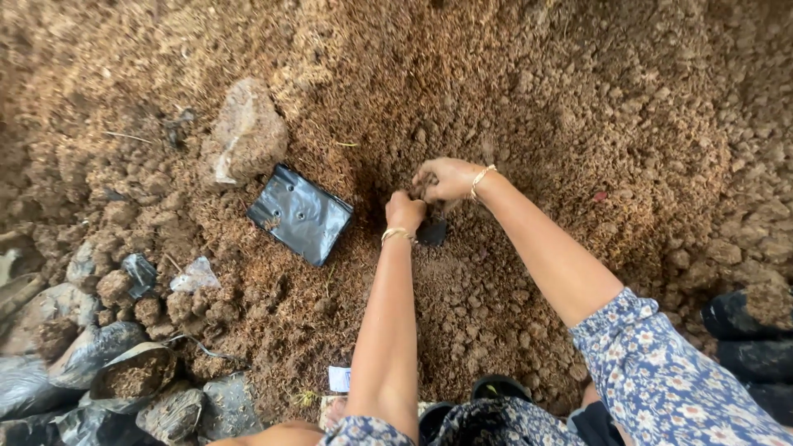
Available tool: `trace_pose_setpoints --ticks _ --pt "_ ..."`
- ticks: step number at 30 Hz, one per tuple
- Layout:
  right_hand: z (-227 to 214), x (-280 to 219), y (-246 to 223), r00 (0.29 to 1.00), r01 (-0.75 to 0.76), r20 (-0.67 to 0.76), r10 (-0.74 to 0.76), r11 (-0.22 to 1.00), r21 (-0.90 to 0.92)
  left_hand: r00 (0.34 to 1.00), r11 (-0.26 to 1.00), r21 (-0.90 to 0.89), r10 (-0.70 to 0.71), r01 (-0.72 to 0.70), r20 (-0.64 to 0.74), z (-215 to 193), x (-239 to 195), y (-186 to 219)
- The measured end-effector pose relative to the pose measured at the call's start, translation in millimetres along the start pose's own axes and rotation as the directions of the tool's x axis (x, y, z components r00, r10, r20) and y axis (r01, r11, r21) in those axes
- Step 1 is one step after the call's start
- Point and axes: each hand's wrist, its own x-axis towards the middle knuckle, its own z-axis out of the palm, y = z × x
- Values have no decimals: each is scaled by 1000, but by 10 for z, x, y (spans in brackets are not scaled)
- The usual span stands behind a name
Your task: The person fills small black plastic bags with soil by hand from a large pile, using their fingers to pack the dirt inside each bag.
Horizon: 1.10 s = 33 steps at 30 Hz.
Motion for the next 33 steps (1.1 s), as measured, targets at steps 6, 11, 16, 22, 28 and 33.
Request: trace_pose_setpoints --ticks 6,11,16,22,28,33 --pt "134 24 32 997 46 77 -28 969 -245 965 871 -450 -90 197 248 -736 -777 312" --pt "796 356 449 931 139 -205 -301 813 -565 913 442 -800 -160 406 376 -277 -260 -49" --pt "849 137 255 929 62 -260 -262 806 -589 940 584 -749 -79 313 331 -818 -787 518" --pt "-24 -224 435 980 123 -148 -133 990 -75 971 806 -572 -16 154 239 -721 -575 331" --pt "184 -139 404 957 -276 152 248 939 204 944 803 -554 -31 218 327 -405 -555 114" --pt "490 195 548 987 -140 66 144 988 -62 965 929 -356 -3 99 261 -140 -320 -79"
